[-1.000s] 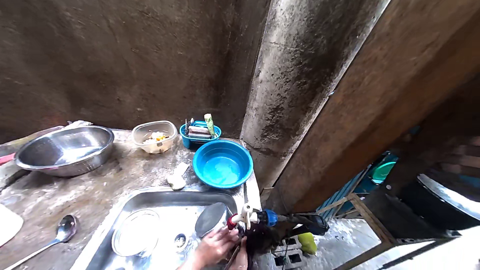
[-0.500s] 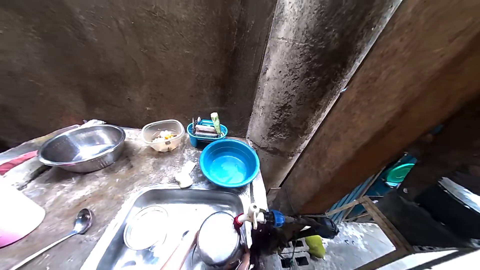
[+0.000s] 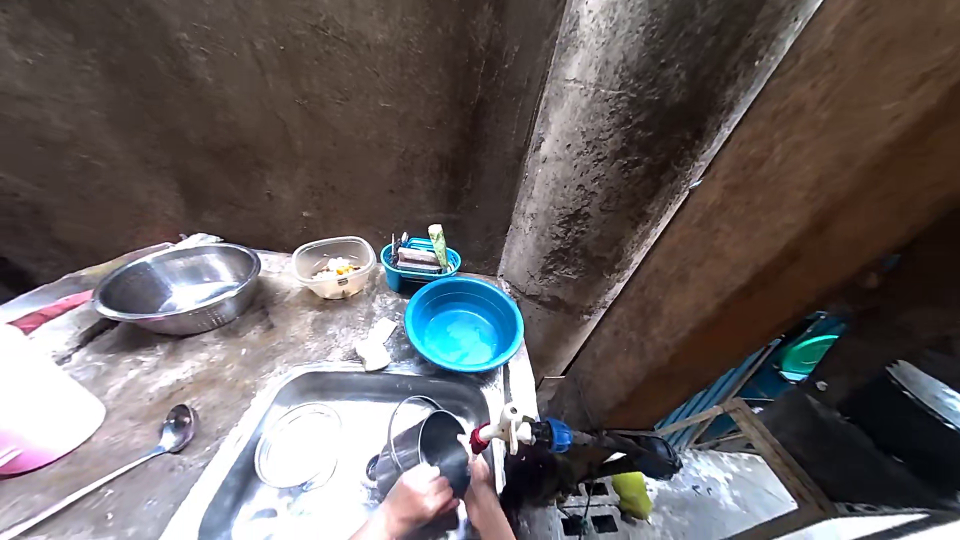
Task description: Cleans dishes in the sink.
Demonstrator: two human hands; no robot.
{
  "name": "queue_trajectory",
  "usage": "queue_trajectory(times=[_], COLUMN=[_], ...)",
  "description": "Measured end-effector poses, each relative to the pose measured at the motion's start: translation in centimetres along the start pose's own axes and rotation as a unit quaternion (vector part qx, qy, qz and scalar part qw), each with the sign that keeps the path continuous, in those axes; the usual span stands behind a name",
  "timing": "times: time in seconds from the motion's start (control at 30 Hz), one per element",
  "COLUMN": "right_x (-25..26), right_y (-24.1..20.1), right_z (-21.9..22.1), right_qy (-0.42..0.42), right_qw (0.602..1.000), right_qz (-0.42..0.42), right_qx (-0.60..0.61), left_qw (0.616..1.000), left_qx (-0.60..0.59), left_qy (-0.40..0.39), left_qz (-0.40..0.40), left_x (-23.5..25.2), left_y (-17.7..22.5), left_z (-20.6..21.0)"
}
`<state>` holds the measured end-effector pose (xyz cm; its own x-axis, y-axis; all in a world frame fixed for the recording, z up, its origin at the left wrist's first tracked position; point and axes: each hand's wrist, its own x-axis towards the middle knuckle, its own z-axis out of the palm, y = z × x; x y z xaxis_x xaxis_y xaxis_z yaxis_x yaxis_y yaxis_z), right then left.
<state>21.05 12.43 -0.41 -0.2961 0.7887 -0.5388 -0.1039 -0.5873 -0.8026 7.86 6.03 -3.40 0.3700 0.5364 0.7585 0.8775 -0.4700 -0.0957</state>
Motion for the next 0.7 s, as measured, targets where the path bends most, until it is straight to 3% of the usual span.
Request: queue_trajectory(times=[0.07,0.17,0.23,0.3,0.37,0.47,0.57,0.7], right_x=[0.4,0.2,-0.5,-2.0,-4.2,-5.3,-6.0,-6.6], right_y=[0.7,1.1,0.5,-0.5,-1.3,0.3,1.9,1.9], right_z=[0.0,-0.4,0.1,0.6,0.4,-1.3,-2.9,-3.3], right_qy=[0.026,0.06,0.082,0.083,0.084,0.084,0.094,0.093], right_qw=[0.99,0.953,0.945,0.953,0.956,0.912,0.889,0.909], right_qz=[-0.104,-0.22,-0.263,-0.268,-0.273,-0.391,-0.425,-0.38], right_qx=[-0.086,-0.2,-0.176,-0.111,-0.069,-0.089,-0.144,-0.144], left_qw=[0.999,0.967,0.886,0.809,0.754,0.685,0.61,0.502], left_qx=[0.018,-0.074,-0.197,-0.267,-0.309,-0.352,-0.45,-0.538], left_qy=[-0.039,-0.147,-0.263,-0.311,-0.266,-0.157,0.01,0.118], left_qz=[-0.008,-0.194,-0.328,-0.42,-0.514,-0.618,-0.652,-0.667], left_x=[-1.3,-0.6,1.5,3.9,5.6,5.9,3.7,1.4], left_y=[1.4,1.9,0.5,-1.4,-2.9,-4.9,-5.4,-4.2], left_z=[-0.5,-1.7,-2.6,-2.7,-2.6,-2.9,-2.9,-1.4])
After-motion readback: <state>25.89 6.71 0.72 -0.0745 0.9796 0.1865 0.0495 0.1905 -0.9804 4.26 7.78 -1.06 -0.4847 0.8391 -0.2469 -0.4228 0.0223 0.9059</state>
